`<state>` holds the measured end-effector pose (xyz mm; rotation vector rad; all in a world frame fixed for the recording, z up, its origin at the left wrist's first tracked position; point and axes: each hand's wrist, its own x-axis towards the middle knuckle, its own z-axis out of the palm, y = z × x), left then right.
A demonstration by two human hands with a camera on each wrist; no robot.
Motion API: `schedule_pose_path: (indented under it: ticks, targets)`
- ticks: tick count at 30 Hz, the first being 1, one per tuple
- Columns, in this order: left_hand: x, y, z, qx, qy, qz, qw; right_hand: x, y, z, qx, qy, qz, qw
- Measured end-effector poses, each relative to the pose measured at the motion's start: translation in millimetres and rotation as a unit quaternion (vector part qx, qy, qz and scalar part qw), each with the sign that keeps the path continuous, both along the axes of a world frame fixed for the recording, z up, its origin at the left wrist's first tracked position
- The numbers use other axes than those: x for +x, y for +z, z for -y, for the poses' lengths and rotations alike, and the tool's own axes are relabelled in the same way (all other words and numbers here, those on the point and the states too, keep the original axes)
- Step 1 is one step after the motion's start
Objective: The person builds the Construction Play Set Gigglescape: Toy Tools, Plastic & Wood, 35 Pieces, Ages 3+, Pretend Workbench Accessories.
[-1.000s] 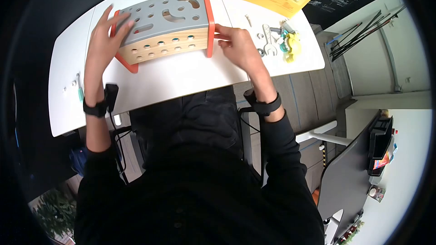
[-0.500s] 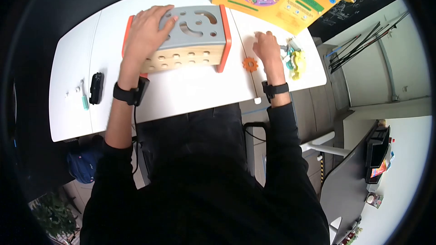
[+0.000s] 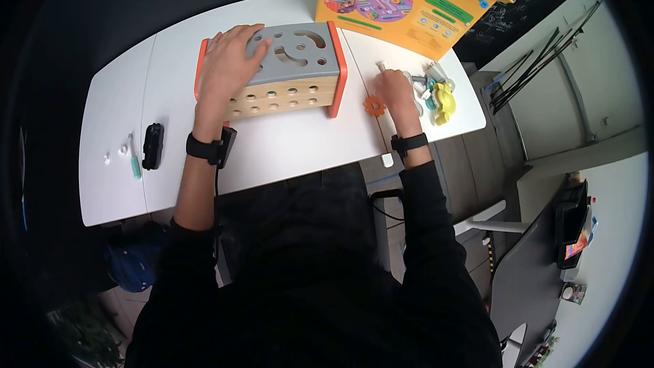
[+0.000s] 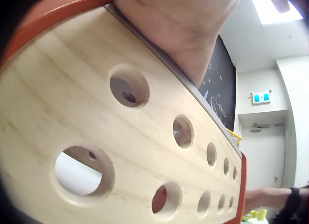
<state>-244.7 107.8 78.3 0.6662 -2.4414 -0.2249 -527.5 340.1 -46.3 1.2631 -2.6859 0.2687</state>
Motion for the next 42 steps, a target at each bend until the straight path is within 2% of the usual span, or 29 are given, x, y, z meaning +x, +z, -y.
schedule_pose_path:
  ticks: [6,9,15,17,30,32,36,39,40,42]
  targets:
    - [0,-2,3,-0.003,-0.003,-0.009,1.000,20,19,8,0.035,-0.006,0.025,0.999]
    - [-1,-4,5,-0.002,-0.010,-0.011,1.000,32,29,11,0.027,-0.046,0.020,0.998]
    - [-1,-3,3,-0.014,-0.006,-0.025,1.000,28,26,10,0.034,-0.054,0.006,0.998]
    - [-1,-3,3,-0.016,-0.001,-0.026,1.000,23,17,9,-0.030,-0.032,-0.010,0.999]
    - [0,-2,2,-0.009,0.000,-0.024,1.000,15,9,8,-0.023,-0.057,-0.036,0.997]
    - [0,1,2,-0.001,-0.001,-0.014,1.000,-2,9,-1,-0.096,0.001,0.005,0.995]
    - [-2,-7,6,-0.030,-0.008,-0.028,0.999,18,59,-23,-0.131,-0.005,0.039,0.991]
    - [-1,-2,4,-0.025,-0.021,-0.028,0.999,38,76,-32,-0.294,0.041,0.262,0.918]
    - [-1,-3,6,-0.032,-0.039,-0.052,0.997,47,82,-34,-0.295,0.035,0.263,0.918]
    - [-1,1,3,-0.034,-0.060,-0.073,0.995,73,97,-38,-0.366,0.075,0.345,0.861]
